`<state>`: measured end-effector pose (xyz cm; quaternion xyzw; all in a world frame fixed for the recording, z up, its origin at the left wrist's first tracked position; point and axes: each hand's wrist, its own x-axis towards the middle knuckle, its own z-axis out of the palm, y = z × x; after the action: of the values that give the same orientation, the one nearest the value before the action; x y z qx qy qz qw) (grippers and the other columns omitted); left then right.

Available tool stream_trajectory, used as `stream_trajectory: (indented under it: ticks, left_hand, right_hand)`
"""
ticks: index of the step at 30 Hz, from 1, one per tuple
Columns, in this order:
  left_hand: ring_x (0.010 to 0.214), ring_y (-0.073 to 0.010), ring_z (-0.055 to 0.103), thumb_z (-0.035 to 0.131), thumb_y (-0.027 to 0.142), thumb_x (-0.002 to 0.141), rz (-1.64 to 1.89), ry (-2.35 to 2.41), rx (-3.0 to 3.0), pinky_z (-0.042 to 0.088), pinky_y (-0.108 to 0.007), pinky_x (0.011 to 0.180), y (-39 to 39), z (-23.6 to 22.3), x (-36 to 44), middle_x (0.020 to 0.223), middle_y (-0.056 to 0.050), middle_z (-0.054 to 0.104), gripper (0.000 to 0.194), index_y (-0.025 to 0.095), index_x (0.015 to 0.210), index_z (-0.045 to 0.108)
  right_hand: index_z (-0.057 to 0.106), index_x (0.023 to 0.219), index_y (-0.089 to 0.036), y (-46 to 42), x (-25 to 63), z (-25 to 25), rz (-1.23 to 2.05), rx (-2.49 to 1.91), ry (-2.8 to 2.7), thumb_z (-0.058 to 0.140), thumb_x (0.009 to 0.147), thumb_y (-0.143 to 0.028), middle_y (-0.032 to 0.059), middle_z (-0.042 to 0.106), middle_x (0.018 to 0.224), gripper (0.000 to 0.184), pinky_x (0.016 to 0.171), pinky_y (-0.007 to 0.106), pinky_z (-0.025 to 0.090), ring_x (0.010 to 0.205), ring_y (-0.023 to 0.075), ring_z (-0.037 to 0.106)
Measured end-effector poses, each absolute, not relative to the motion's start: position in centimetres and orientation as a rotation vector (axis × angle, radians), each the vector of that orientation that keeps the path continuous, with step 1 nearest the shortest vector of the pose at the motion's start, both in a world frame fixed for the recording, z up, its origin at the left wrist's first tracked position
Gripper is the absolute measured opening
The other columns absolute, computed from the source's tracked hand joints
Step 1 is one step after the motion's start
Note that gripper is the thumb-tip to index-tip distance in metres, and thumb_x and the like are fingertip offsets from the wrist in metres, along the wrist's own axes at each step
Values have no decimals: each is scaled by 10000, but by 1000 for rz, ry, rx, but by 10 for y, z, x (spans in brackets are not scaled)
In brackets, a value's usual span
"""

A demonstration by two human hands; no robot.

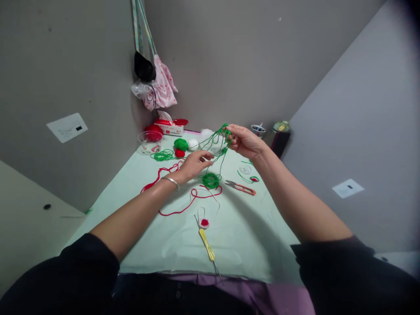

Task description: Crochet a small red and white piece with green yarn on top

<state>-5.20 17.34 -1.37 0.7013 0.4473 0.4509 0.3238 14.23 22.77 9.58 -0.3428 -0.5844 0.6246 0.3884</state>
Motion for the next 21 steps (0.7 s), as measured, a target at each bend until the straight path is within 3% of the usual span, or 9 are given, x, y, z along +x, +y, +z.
stream_trajectory:
  ticks: [3, 7, 11, 14, 17, 21]
  left_hand:
    - [1129, -267, 700, 683, 373, 1016, 1139, 1199, 1834, 613, -492, 950, 185, -15, -42, 1337, -119, 683, 363, 178, 1322, 662]
    - [1138, -276, 698, 689, 372, 1012, 1097, 1226, 1787, 615, -493, 949, 194, -16, -43, 1356, -122, 674, 391, 179, 1349, 650]
    - [1143, -278, 697, 690, 373, 1011, 1109, 1286, 1715, 614, -495, 951, 196, -17, -57, 1361, -123, 672, 396, 179, 1353, 649]
    - [1147, -280, 695, 691, 371, 1010, 1151, 1337, 1642, 613, -498, 954, 195, -18, -72, 1365, -124, 670, 399, 178, 1356, 646]
    - [1142, -277, 697, 692, 369, 1010, 1203, 1339, 1559, 614, -496, 952, 192, -20, -85, 1358, -123, 673, 394, 177, 1352, 648]
    - [1141, -276, 698, 691, 370, 1010, 1330, 1295, 1416, 614, -497, 951, 190, -21, -86, 1356, -124, 674, 395, 176, 1351, 648]
  right_hand:
    - [597, 827, -189, 226, 139, 99, 1546, -880, -1532, 895, 775, -339, -103, 526, 586, 337, 427, 132, 261, 457, 15, 370]
    - [606, 858, -194, 229, 137, 99, 1424, -939, -1610, 838, 845, -388, -93, 534, 616, 303, 444, 141, 289, 470, 24, 383]
    - [615, 883, -204, 242, 142, 93, 1172, -1074, -1693, 756, 930, -392, -57, 578, 662, 241, 513, 180, 394, 509, 58, 454]
    - [650, 887, -187, 249, 149, 85, 909, -1203, -1766, 735, 921, -281, 31, 672, 775, 132, 650, 265, 493, 663, 137, 601]
    - [688, 906, -173, 237, 150, 75, 679, -1270, -1871, 671, 904, -149, 105, 735, 946, 29, 811, 336, 511, 904, 222, 675]
    - [712, 895, -170, 186, 126, 63, 609, -1203, -2121, 618, 959, -170, 43, 718, 757, 114, 779, 327, 509, 758, 197, 672]
